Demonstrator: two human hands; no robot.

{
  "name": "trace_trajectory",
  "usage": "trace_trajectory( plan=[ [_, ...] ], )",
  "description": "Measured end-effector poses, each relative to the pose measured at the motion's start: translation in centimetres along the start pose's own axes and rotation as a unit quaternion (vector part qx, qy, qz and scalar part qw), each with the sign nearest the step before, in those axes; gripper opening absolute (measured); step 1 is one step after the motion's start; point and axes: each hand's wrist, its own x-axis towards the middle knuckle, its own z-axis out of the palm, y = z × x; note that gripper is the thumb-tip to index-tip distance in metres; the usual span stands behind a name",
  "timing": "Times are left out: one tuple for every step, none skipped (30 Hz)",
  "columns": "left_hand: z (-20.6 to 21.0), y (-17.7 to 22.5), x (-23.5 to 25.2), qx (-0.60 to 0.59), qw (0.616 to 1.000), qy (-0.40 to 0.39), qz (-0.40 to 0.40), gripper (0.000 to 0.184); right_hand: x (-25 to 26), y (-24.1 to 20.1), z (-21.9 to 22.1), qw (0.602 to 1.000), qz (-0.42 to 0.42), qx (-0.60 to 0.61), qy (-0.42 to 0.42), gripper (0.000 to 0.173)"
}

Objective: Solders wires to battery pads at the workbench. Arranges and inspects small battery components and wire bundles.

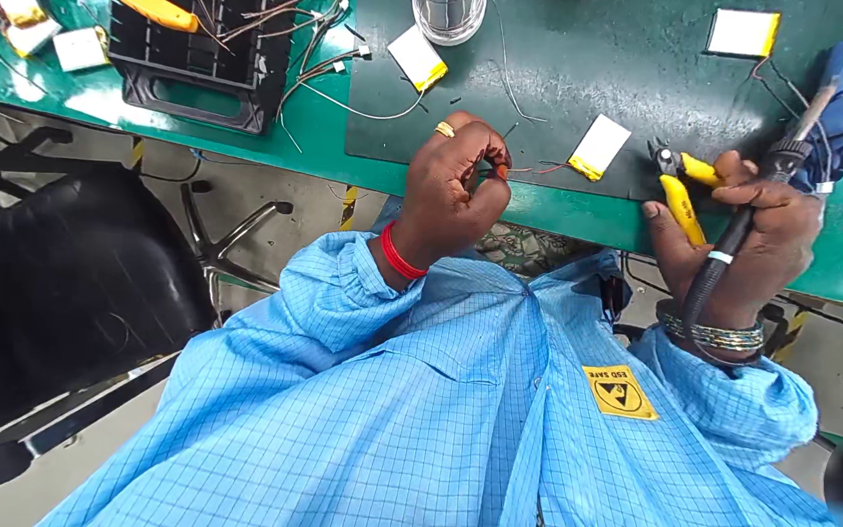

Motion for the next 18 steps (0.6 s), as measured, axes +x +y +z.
trace_trajectory(
  plan=[
    [0.1,-0.2,0.1,0.033,0.999,0.002,0.015,0.010,0.2,-0.2,-0.2,1.000,-0.012,-0.026,0.007,0.042],
    [0.2,-0.4,0.1,0.059,0.998,0.004,0.024,0.009,0.4,-0.6,-0.4,0.999,-0.029,-0.036,0.020,0.038],
    [0.3,-0.6,0.1,0.076,0.997,0.003,0.029,0.008,0.7,-1.2,-0.4,0.998,-0.049,-0.031,0.033,0.032],
    [0.5,-0.6,0.1,0.088,0.996,0.001,0.031,0.008,1.2,-1.9,-0.2,0.997,-0.068,-0.008,0.041,0.024],
    [0.7,-0.7,0.1,0.096,0.995,-0.001,0.031,0.008,1.6,-2.7,0.1,0.995,-0.085,0.022,0.035,0.017],
    [0.8,-0.7,0.2,0.099,0.995,-0.002,0.032,0.008,2.2,-3.5,0.5,0.993,-0.101,0.052,0.019,0.012],
    [0.9,-0.8,0.1,0.102,0.994,-0.005,0.034,0.009,2.9,-4.2,1.1,0.991,-0.112,0.077,-0.003,0.009],
    [1.0,-0.8,0.1,0.105,0.994,-0.006,0.036,0.009,3.5,-4.8,1.7,0.988,-0.121,0.094,-0.029,0.007],
    [1.1,-0.8,0.1,0.108,0.994,-0.007,0.035,0.010,4.0,-5.4,2.4,0.986,-0.126,0.100,-0.052,0.006],
    [1.1,-0.8,0.1,0.112,0.993,-0.005,0.034,0.010,4.4,-5.8,2.9,0.984,-0.126,0.098,-0.074,0.008],
    [1.0,-0.9,0.0,0.119,0.992,-0.004,0.035,0.010,4.8,-6.0,3.3,0.984,-0.122,0.088,-0.097,0.013],
    [0.9,-1.0,-0.1,0.126,0.991,-0.005,0.036,0.010,5.0,-6.1,3.7,0.984,-0.115,0.078,-0.114,0.019],
    [0.9,-1.0,-0.1,0.131,0.991,-0.008,0.038,0.009,5.0,-6.0,3.9,0.984,-0.104,0.073,-0.127,0.024],
    [0.8,-1.0,-0.2,0.134,0.990,-0.008,0.041,0.008,5.0,-5.8,4.0,0.984,-0.094,0.072,-0.137,0.027],
    [0.8,-1.0,-0.2,0.135,0.990,-0.008,0.042,0.008,5.0,-5.6,4.1,0.983,-0.086,0.071,-0.143,0.028],
    [0.8,-1.1,-0.3,0.136,0.990,-0.008,0.044,0.008,4.8,-5.4,4.1,0.983,-0.081,0.073,-0.147,0.027],
    [0.9,-1.1,-0.3,0.135,0.990,-0.007,0.045,0.008,4.8,-5.1,4.1,0.983,-0.080,0.076,-0.147,0.025],
    [0.9,-1.1,-0.3,0.133,0.990,-0.006,0.043,0.009,4.8,-4.9,4.2,0.983,-0.082,0.082,-0.145,0.023]
  ],
)
